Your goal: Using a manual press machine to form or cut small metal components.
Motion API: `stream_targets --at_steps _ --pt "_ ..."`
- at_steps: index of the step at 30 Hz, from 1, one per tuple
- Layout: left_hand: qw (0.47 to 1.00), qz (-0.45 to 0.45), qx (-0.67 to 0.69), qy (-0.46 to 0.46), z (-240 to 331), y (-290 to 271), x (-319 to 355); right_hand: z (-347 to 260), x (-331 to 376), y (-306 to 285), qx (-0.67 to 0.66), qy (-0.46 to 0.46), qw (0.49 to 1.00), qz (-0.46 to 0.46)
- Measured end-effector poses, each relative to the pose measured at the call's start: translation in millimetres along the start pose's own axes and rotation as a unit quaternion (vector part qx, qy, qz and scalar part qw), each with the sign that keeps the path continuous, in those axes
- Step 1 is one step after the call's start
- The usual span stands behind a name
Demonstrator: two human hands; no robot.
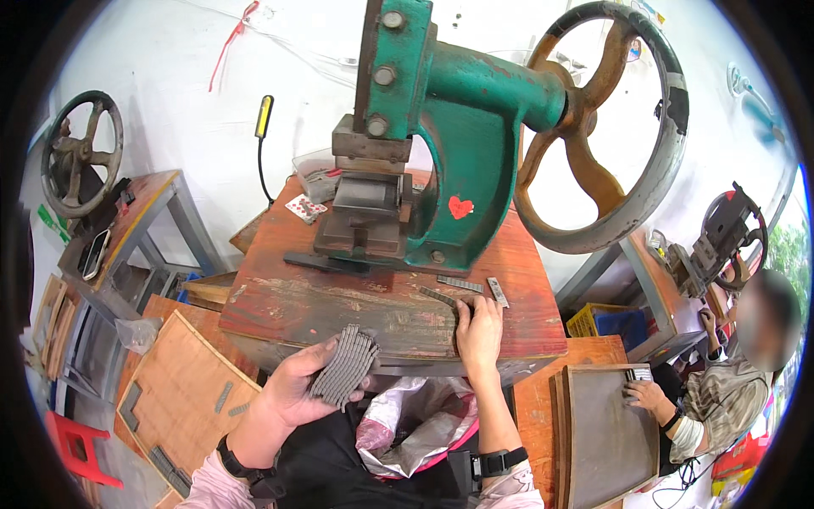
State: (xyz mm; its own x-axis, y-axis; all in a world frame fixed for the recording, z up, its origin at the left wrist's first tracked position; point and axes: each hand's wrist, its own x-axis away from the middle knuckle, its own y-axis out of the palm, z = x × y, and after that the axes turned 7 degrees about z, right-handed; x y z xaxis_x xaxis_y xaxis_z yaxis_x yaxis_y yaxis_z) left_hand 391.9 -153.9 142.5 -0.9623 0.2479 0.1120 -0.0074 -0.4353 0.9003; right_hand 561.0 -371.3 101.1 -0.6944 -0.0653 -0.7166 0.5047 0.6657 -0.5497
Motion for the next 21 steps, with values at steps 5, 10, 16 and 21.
stream_targets --at_steps 5,10,16,21 --pt "0.999 -0.034 0.04 -0.006 -4.0 1.3 19.3 1.1 1.1 0.7 0.005 -0.004 1.0 0.002" --pt "0.999 -0.004 0.032 -0.008 -5.5 4.3 27.1 1.7 1.3 1.5 0.022 0.009 1.0 -0.005" --pt "0.999 -0.009 0.029 0.012 -12.5 13.8 32.4 3.2 1.3 1.3 0.022 0.018 1.0 -0.013" --pt "0.996 -0.043 0.069 -0.041 -16.9 12.6 35.7 3.1 1.4 2.2 0.015 0.021 1.0 0.006"
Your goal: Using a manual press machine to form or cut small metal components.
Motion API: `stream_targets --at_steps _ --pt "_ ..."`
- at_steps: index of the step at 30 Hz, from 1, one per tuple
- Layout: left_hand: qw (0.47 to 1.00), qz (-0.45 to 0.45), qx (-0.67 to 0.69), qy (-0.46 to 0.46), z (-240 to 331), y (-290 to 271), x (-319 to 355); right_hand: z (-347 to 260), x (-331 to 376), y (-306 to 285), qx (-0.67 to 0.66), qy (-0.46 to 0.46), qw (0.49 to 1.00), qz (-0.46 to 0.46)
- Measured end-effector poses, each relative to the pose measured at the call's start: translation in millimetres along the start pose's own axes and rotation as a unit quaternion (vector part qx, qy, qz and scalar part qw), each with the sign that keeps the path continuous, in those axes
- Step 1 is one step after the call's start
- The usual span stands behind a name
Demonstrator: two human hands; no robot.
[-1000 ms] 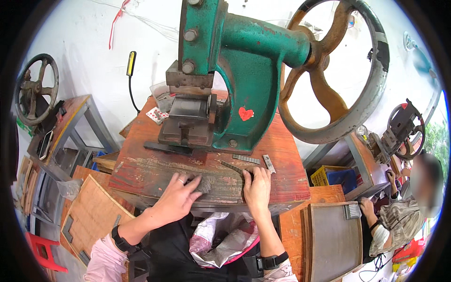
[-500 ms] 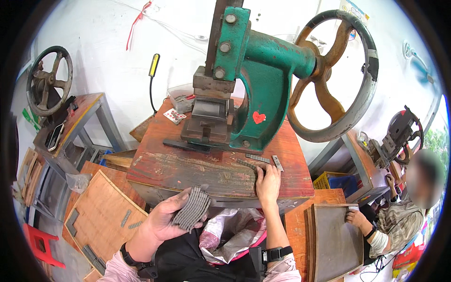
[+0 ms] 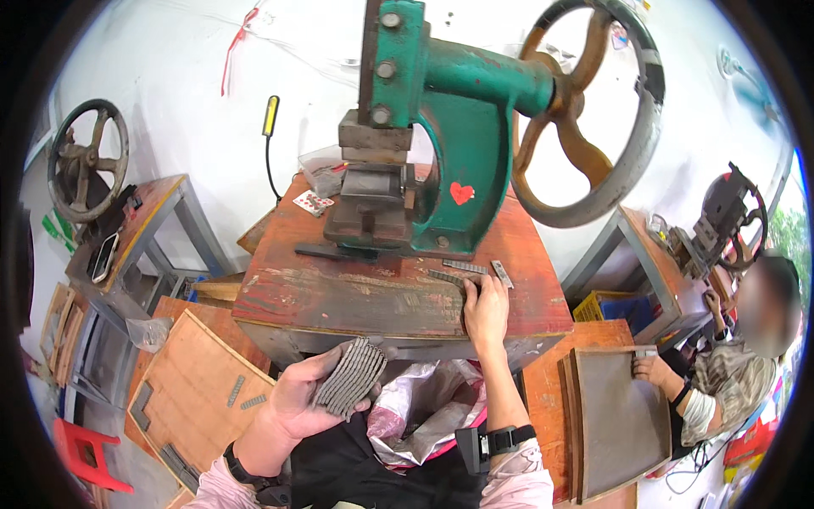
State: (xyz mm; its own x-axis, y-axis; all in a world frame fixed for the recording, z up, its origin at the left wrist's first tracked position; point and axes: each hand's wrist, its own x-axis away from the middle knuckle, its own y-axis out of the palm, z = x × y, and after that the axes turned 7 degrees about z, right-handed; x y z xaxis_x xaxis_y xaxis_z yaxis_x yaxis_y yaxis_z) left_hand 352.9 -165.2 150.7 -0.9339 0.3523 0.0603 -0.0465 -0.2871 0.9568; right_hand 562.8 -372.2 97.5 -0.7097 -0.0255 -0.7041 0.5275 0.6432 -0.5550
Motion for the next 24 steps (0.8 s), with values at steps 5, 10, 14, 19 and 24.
stream_targets --at_steps 5,10,14,19,24 --pt "0.997 0.075 -0.024 -0.006 -6.5 -2.1 0.6 -1.1 -0.1 1.1 -0.016 0.005 1.0 0.019" --pt "0.992 0.104 -0.074 -0.01 -12.5 -2.9 4.3 -1.5 -0.3 1.1 -0.021 0.022 0.999 0.024" --pt "0.987 0.119 -0.104 -0.009 -16.5 -6.6 9.0 -1.5 0.0 2.1 -0.016 0.021 0.999 0.027" --pt "0.994 0.09 -0.025 -0.055 -23.9 -8.0 10.0 -1.1 -0.3 2.6 -0.015 0.023 0.999 0.02" --pt "0.995 0.077 -0.014 -0.068 -32.5 -4.3 4.2 0.6 -0.8 3.0 -0.021 0.024 0.999 0.019"
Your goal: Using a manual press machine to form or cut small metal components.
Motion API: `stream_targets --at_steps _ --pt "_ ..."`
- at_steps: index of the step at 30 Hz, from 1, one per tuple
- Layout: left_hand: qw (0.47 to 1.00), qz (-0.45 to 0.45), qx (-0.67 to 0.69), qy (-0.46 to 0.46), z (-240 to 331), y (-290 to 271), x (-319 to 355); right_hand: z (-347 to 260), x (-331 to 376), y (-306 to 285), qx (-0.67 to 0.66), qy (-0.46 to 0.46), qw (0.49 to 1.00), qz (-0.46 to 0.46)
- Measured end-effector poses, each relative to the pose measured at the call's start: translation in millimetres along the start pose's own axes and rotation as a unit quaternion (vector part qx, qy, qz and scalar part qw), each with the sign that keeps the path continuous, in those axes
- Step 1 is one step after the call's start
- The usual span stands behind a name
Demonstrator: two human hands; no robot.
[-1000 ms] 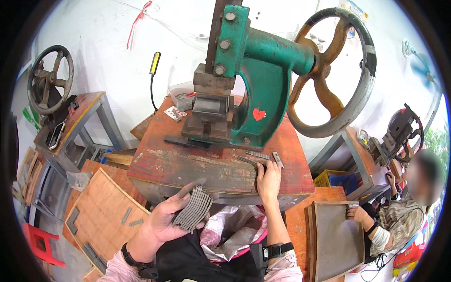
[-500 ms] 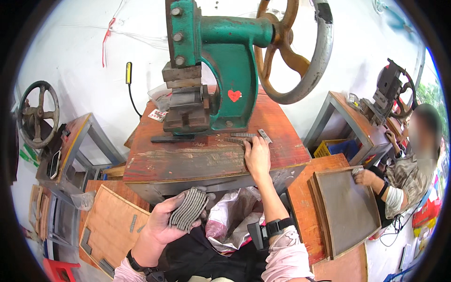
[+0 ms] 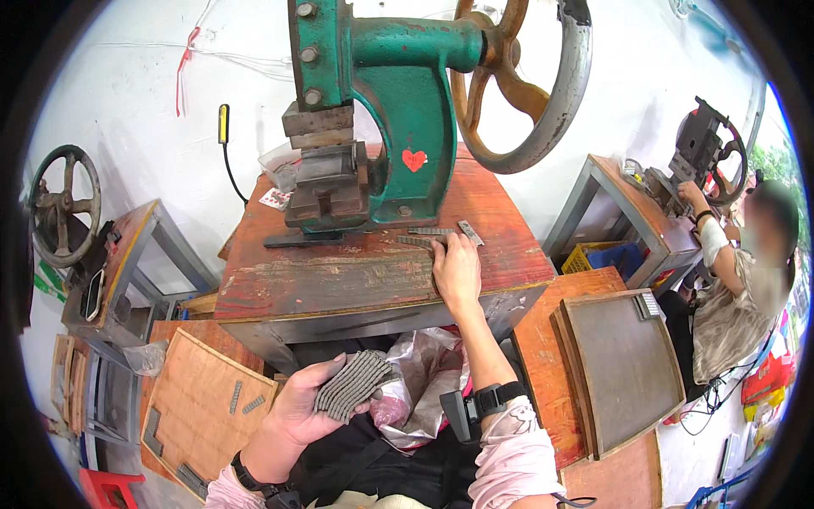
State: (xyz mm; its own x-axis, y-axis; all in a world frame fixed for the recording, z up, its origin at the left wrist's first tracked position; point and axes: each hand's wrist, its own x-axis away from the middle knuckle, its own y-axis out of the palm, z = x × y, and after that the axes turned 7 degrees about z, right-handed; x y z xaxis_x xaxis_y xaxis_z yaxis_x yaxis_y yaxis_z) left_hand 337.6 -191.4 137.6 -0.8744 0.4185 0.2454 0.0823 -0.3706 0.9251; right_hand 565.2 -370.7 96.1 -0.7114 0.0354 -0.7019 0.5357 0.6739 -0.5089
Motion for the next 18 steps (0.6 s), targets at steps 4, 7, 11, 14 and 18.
stream_targets --at_steps 4,7,11,14,18 --pt "0.999 0.028 -0.039 0.015 -6.3 4.1 -5.1 1.4 0.9 0.6 -0.003 0.0 1.0 0.006" --pt "0.997 0.051 -0.062 0.024 -11.4 5.3 -7.0 1.8 1.5 1.0 -0.004 0.0 1.0 0.009" --pt "0.994 0.087 -0.064 0.024 -16.6 4.2 -9.7 1.2 1.4 0.6 -0.009 -0.002 1.0 0.012" --pt "0.99 0.115 -0.08 0.0 -18.4 -0.1 -12.5 0.2 1.1 -0.4 -0.015 0.003 1.0 0.012" --pt "0.99 0.114 -0.082 -0.003 -24.8 -16.3 -20.8 -0.4 1.1 -1.6 -0.028 0.006 1.0 0.013"
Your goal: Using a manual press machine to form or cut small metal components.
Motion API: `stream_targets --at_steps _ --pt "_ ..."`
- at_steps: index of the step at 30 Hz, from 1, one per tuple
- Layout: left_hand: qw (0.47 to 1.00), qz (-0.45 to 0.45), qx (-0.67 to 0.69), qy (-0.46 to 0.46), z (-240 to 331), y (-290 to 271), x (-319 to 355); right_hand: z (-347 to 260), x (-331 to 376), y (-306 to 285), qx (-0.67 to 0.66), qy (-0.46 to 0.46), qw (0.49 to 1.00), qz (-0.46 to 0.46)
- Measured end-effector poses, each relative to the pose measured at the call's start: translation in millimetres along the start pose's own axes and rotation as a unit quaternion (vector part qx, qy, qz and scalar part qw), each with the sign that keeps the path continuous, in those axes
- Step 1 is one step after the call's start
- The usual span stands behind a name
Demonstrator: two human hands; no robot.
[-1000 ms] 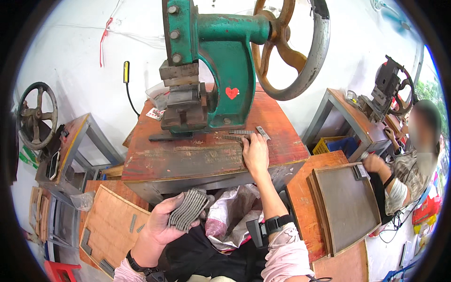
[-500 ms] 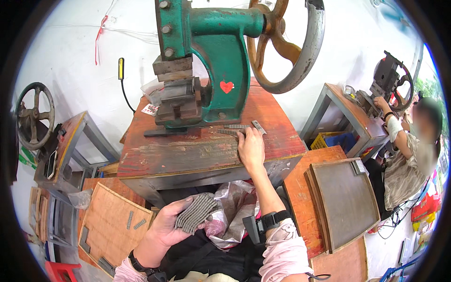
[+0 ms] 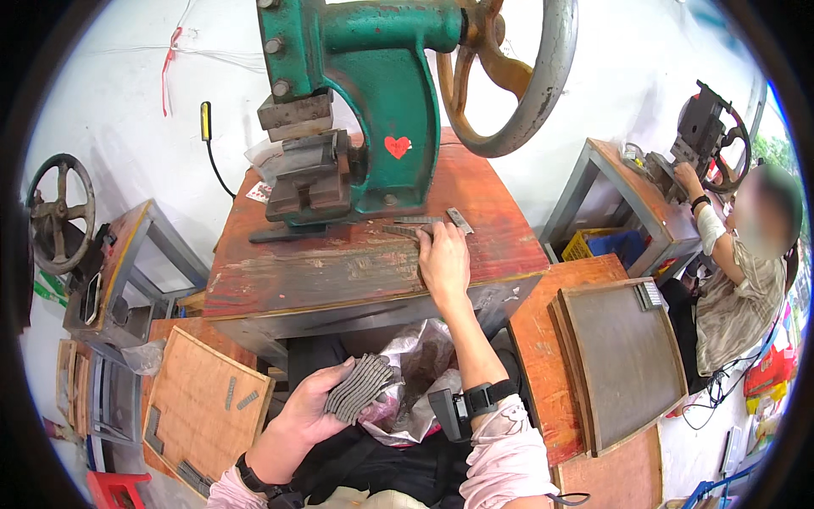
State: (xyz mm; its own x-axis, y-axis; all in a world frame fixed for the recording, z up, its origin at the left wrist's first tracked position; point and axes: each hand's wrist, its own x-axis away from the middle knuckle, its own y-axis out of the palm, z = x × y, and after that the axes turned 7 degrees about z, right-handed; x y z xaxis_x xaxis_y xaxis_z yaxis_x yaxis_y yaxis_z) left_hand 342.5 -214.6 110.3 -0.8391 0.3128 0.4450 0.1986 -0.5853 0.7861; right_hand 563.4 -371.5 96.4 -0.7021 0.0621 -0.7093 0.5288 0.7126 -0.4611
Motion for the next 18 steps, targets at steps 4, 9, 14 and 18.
stream_targets --at_steps 4,9,14,18 --pt "1.0 0.002 0.01 -0.027 -15.2 -22.5 -32.0 0.5 0.6 0.0 0.0 -0.002 1.0 0.011" --pt "0.995 0.031 0.047 -0.083 -41.5 -46.2 -60.9 0.9 0.7 0.0 -0.001 0.003 1.0 0.015" --pt "0.989 0.116 0.023 -0.091 -49.2 -45.5 -64.8 -1.3 -1.8 -1.3 0.008 0.015 1.0 0.001" --pt "0.983 0.137 0.059 -0.111 -47.4 -37.2 -67.0 -2.5 -1.8 -3.0 -0.011 0.014 1.0 0.003"
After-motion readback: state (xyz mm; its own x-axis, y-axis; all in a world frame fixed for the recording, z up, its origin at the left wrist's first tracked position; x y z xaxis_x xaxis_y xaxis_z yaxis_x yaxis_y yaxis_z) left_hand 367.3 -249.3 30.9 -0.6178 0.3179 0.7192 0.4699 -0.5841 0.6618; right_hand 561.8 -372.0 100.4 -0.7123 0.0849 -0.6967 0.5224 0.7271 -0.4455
